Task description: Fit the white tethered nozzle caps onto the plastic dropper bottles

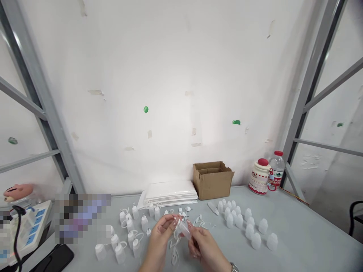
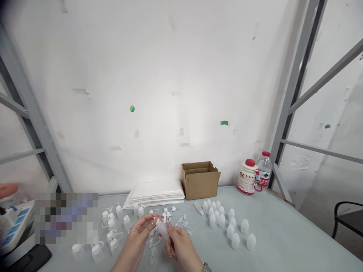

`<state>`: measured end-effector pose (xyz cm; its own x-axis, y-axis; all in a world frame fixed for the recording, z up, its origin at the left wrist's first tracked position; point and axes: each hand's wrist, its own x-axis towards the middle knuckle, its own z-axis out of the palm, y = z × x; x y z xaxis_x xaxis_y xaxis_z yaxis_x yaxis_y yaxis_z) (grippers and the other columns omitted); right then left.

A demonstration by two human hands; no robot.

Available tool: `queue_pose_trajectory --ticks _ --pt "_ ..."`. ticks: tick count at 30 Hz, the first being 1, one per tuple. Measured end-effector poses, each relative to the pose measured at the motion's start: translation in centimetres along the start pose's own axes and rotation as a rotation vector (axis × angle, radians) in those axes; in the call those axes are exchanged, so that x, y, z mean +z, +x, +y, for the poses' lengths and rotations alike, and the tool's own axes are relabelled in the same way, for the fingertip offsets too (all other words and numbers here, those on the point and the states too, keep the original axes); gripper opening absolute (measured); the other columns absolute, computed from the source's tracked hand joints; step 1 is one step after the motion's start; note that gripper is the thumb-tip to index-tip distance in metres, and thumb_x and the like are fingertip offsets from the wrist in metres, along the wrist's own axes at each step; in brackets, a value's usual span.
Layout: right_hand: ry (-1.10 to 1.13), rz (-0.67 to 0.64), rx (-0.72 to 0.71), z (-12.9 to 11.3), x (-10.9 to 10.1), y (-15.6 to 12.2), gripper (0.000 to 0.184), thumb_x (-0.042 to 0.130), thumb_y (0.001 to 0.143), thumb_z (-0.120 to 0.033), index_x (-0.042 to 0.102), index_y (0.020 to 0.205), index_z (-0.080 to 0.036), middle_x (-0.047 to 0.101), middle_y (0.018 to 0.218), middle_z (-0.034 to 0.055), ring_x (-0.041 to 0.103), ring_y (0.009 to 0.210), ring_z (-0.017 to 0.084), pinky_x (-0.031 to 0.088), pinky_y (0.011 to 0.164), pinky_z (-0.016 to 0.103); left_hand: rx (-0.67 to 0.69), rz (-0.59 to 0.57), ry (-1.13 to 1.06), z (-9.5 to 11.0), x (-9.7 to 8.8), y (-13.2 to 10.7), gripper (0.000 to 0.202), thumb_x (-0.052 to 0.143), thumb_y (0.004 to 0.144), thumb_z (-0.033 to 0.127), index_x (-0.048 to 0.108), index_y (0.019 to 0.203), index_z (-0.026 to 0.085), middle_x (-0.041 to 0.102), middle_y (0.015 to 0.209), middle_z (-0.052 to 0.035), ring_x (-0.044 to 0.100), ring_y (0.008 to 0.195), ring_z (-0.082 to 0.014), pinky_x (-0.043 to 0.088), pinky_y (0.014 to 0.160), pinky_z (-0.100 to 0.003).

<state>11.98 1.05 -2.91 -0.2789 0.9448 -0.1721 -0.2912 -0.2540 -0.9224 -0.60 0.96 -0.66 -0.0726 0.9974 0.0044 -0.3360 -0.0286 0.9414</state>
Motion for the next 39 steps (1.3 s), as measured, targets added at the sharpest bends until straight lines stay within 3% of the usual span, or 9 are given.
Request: queue_pose_trajectory --ticks 5,8,14,16,20,25,32,36,39 --pt "0.206 -0.024 0.045 -0.38 0.13 -0.56 0.046 0.075 0.05 -0.054 0.053 0.065 -0.015 0.058 0.045 -0.0027 0.04 0.036 0.004 0.029 0.045 0.017 0.038 0.089 0.015 -0.3 -0.2 0.17 0.027 0.074 0.054 0.039 0.069 0.07 0.018 0.072 0.08 -0.0079 0.063 0.084 -0.0245 0.045 0.08 -0.034" --pt "0.18 -0.05 0.003 -0.52 0.05 -0.61 0.043 0.079 0.049 -0.045 0.056 0.067 -0.013 0.06 0.049 -0.0013 0.045 0.04 0.004 0.029 0.045 0.016 0.025 0.083 0.029 -0.39 -0.55 0.44 0.029 0.074 0.053 0.04 0.069 0.07 0.017 0.073 0.082 -0.0091 0.062 0.089 -0.0259 0.043 0.084 -0.035" --pt "0.143 -0.115 0.113 0.02 -0.11 0.04 0.058 0.053 0.061 -0.071 0.055 0.054 -0.014 0.04 0.026 -0.0066 0.026 0.022 0.003 0.019 0.033 0.019 0.004 0.029 -0.019 -0.42 -0.41 0.35 0.028 0.074 0.054 0.04 0.069 0.071 0.018 0.073 0.085 -0.009 0.062 0.089 -0.025 0.043 0.084 -0.036" --pt "0.122 -0.083 0.124 0.04 0.05 0.03 0.06 0.051 0.06 -0.073 0.054 0.053 -0.014 0.044 0.028 -0.0041 0.031 0.023 0.004 0.02 0.034 0.019 -0.001 0.044 -0.037 -0.53 -0.34 0.36 0.03 0.075 0.052 0.04 0.07 0.071 0.017 0.073 0.084 -0.0094 0.063 0.088 -0.0251 0.044 0.083 -0.035" --pt "0.143 0.006 0.012 -0.24 0.33 -0.31 0.053 0.065 0.054 -0.066 0.052 0.061 -0.015 0.058 0.042 0.0008 0.045 0.035 0.007 0.028 0.042 0.019 -0.022 0.083 -0.04 -0.78 -0.48 0.54 0.033 0.076 0.05 0.04 0.071 0.072 0.017 0.074 0.084 -0.0101 0.063 0.087 -0.026 0.045 0.082 -0.035" --pt "0.067 -0.019 -0.051 0.07 -0.03 -0.03 0.053 0.072 0.05 -0.06 0.052 0.074 -0.017 0.062 0.05 -0.0011 0.048 0.038 0.008 0.031 0.045 0.02 -0.029 0.093 -0.005 -0.78 -0.76 0.73 0.032 0.076 0.05 0.039 0.071 0.071 0.016 0.073 0.087 -0.0107 0.061 0.093 -0.0269 0.042 0.087 -0.035" --pt "0.026 -0.083 0.058 0.19 0.23 -0.03 0.063 0.043 0.062 -0.077 0.052 0.056 -0.015 0.051 0.033 -0.0009 0.04 0.027 0.008 0.026 0.034 0.02 -0.05 0.048 -0.019 -0.37 -0.66 0.65 0.031 0.076 0.051 0.039 0.072 0.072 0.017 0.073 0.089 -0.0107 0.061 0.095 -0.0281 0.041 0.09 -0.039" --pt "-0.066 -0.004 -0.064 -0.1 0.29 0.03 0.06 0.063 0.049 -0.07 0.053 0.073 -0.017 0.054 0.042 -0.0044 0.046 0.034 0.009 0.034 0.04 0.021 -0.034 0.081 0.0 -0.3 -0.77 0.59 0.03 0.076 0.052 0.039 0.072 0.072 0.017 0.073 0.087 -0.0101 0.06 0.097 -0.0284 0.041 0.09 -0.037" --pt "-0.147 0.047 -0.155 -0.06 0.13 0.21 0.058 0.069 0.043 -0.066 0.052 0.072 -0.018 0.053 0.047 -0.0063 0.045 0.039 0.008 0.038 0.042 0.022 -0.052 0.094 0.015 -0.38 -0.84 0.67 0.03 0.076 0.05 0.039 0.072 0.071 0.017 0.073 0.085 -0.0097 0.06 0.096 -0.0278 0.042 0.087 -0.035"
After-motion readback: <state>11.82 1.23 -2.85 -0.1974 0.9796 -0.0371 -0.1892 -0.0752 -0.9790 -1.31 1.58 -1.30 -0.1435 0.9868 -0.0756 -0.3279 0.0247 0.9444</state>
